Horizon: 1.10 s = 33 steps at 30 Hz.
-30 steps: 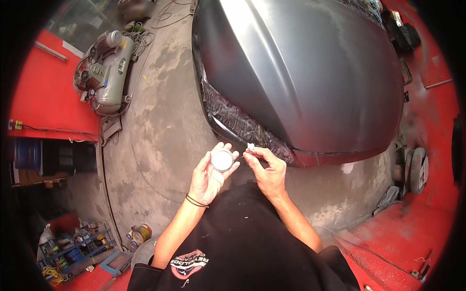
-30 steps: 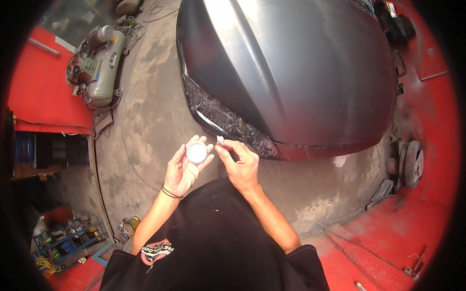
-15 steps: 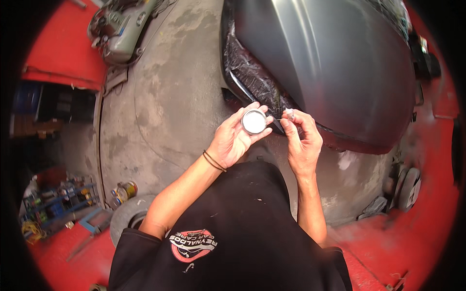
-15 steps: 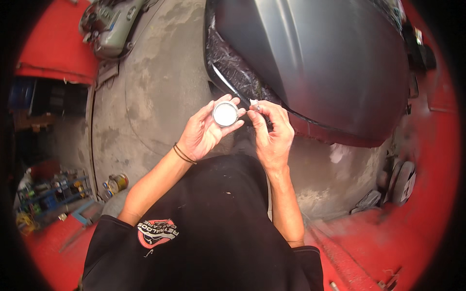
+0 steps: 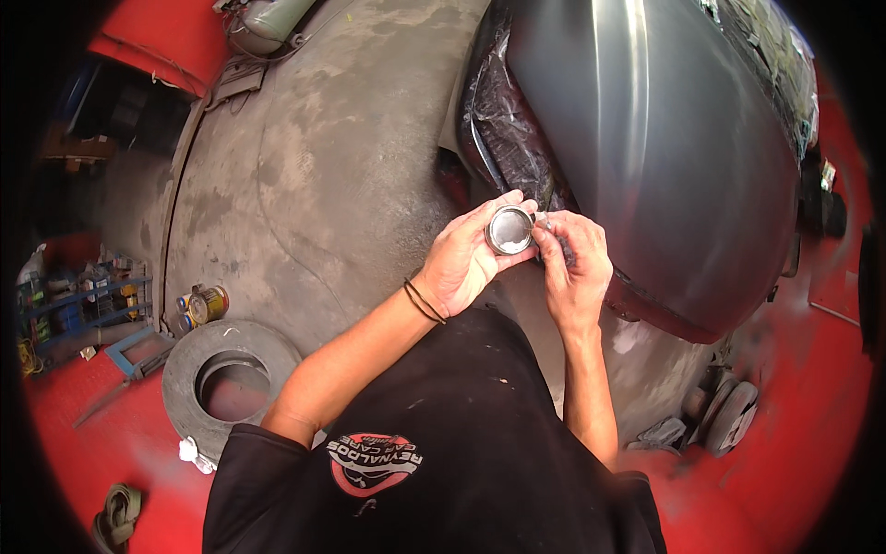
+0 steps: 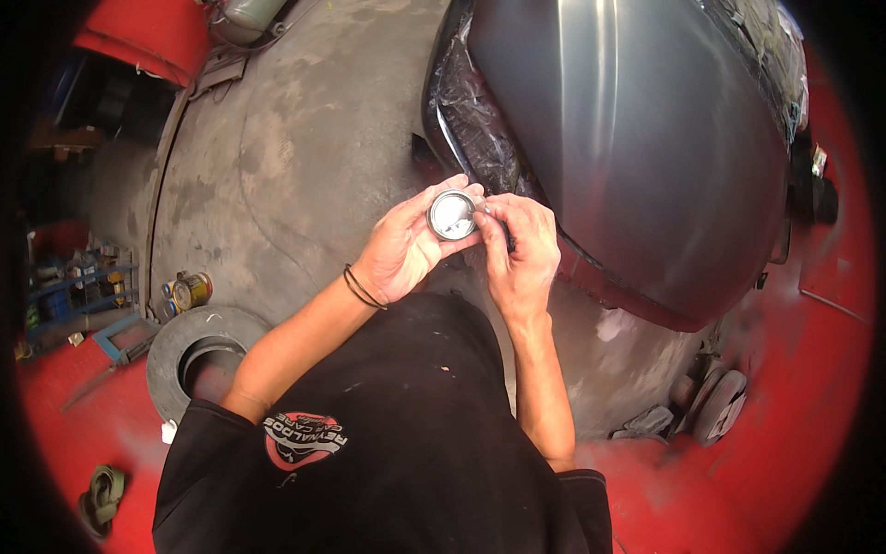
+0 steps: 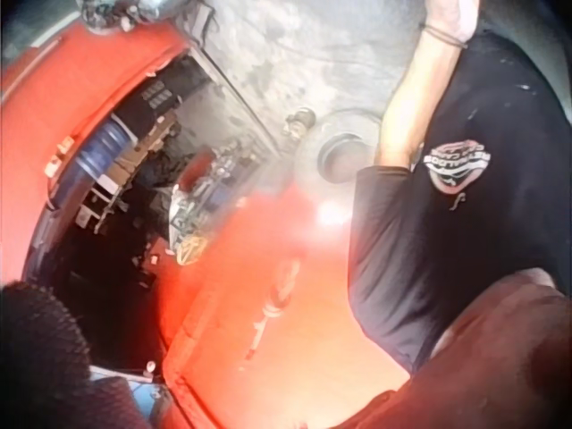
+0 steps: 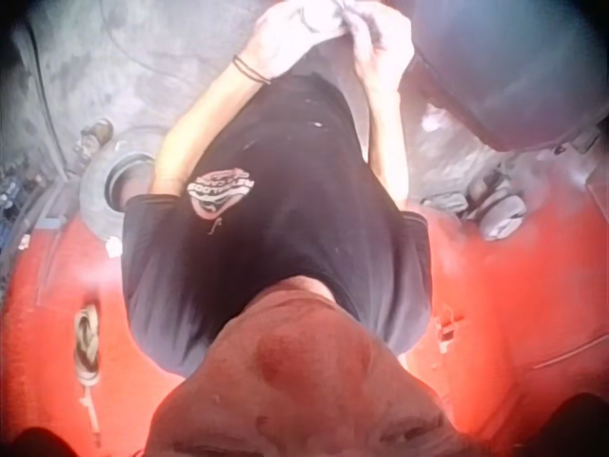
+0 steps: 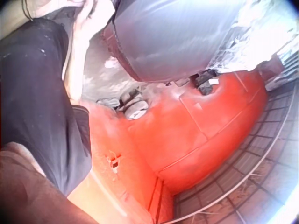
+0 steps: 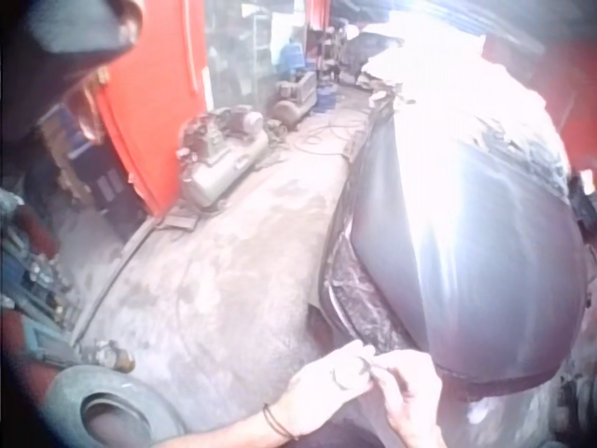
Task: The person applies touch-up paint to the hood and front bumper of a car using a small brush, frequently dipping it into a small metal container.
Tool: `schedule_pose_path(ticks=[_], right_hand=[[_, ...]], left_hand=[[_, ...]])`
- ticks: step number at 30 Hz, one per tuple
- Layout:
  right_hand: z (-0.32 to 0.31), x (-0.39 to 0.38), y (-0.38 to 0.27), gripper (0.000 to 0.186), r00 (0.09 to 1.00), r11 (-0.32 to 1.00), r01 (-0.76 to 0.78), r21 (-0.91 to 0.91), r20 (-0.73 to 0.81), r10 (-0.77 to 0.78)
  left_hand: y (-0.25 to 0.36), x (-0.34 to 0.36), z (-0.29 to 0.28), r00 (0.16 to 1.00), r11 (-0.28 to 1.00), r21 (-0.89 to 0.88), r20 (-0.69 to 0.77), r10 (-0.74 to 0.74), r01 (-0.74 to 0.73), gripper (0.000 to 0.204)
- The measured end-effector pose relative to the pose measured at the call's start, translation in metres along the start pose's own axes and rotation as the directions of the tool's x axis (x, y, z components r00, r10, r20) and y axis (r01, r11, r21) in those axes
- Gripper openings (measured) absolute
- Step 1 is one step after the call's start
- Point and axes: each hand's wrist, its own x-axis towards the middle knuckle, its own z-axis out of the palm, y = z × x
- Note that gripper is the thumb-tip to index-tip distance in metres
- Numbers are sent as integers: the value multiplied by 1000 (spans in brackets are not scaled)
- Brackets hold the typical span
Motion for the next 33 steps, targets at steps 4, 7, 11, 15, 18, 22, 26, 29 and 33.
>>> schedule_pose_path(ticks=[4,7,11,15,18,22,26,29,33], right_hand=[[-4,4,-10,17,995,993,87,-82,47,-83],[-3,7,-8,18,995,992,88,-86,58,-83],[-2,10,-7,14,994,999,-9,-45,104,14],[-1,14,-1,13,966,974,-217,61,154,206],[0,19,5,14,951,965,-258,56,189,243],[0,25,5,14,951,965,-256,49,193,243],[0,30,4,14,958,983,-179,27,232,168],[1,31,11,14,945,961,-253,109,238,222],[-10,39,11,15,843,690,-537,484,323,430]], left_hand=[[3,1,-4,1000,1000,-11,-3,26,-26,52],[5,2,-2,1000,1000,-8,-10,28,-28,52],[7,5,-3,999,1000,-11,-17,28,-28,51],[8,8,-6,999,999,-20,3,45,-45,51],[10,10,-5,999,999,-25,-3,42,-42,51],[11,12,-2,999,999,-17,-13,37,-37,52],[8,17,-10,999,999,-11,11,45,-45,53],[6,21,-10,999,998,-35,10,46,-46,55],[8,25,-5,999,999,-21,-34,32,-33,57]])
